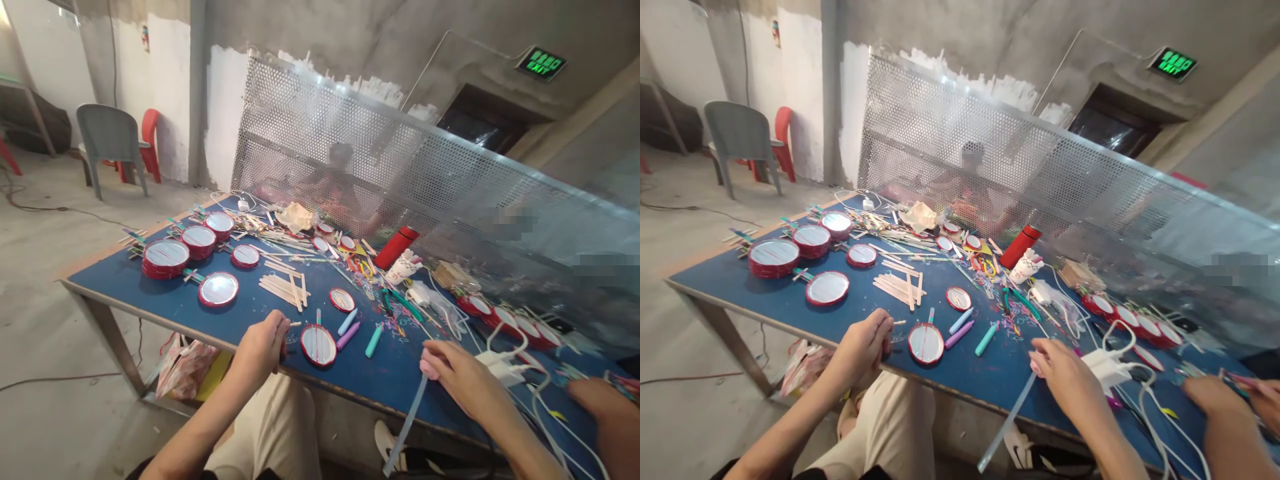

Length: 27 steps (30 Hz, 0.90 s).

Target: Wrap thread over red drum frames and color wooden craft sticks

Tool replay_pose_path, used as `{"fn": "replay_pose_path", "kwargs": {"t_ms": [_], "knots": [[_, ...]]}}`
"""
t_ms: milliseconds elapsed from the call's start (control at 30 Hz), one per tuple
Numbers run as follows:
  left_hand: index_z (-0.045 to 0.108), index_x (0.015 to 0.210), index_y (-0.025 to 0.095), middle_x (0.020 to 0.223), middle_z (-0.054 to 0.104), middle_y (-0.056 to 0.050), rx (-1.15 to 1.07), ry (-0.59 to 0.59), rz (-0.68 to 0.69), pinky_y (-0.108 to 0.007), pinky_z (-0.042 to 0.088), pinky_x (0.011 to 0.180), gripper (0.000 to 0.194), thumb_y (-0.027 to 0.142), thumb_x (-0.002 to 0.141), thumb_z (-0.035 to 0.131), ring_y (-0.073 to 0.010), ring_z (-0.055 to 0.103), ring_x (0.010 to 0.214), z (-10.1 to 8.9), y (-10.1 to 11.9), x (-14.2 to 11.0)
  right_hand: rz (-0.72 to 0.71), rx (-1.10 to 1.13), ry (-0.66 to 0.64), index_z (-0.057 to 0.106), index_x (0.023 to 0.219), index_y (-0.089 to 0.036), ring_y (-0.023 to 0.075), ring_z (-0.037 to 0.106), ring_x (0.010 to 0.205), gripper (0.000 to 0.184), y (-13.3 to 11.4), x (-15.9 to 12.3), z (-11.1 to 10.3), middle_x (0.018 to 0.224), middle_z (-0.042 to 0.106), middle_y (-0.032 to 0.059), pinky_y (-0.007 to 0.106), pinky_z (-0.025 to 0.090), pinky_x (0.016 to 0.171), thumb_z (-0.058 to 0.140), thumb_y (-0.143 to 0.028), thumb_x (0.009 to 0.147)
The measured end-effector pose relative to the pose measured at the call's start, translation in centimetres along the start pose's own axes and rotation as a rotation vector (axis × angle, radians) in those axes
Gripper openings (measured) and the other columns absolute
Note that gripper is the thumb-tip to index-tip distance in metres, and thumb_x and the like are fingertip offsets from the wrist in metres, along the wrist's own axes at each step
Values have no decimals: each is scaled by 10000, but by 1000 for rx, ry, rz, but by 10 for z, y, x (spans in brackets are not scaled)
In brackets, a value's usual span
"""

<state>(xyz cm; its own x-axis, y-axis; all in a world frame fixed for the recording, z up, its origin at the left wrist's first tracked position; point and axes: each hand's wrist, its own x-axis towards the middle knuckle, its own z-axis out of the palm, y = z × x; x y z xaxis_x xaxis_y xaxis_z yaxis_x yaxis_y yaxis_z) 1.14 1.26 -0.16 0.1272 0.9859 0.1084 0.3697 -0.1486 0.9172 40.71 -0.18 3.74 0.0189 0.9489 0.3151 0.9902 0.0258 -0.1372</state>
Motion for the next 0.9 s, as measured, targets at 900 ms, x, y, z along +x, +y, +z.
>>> {"fn": "replay_pose_path", "kwargs": {"t_ms": [900], "knots": [[393,726,271,416,447,102,-19,-31,18,-244,399,556,286,361,983,304,-160,521,392,-2,0,-2,-279,47,-99,569,1287,-89,322,678,1066,582,-186,-3,32,1151,707,173,449,534,918,726,-421,836]]}}
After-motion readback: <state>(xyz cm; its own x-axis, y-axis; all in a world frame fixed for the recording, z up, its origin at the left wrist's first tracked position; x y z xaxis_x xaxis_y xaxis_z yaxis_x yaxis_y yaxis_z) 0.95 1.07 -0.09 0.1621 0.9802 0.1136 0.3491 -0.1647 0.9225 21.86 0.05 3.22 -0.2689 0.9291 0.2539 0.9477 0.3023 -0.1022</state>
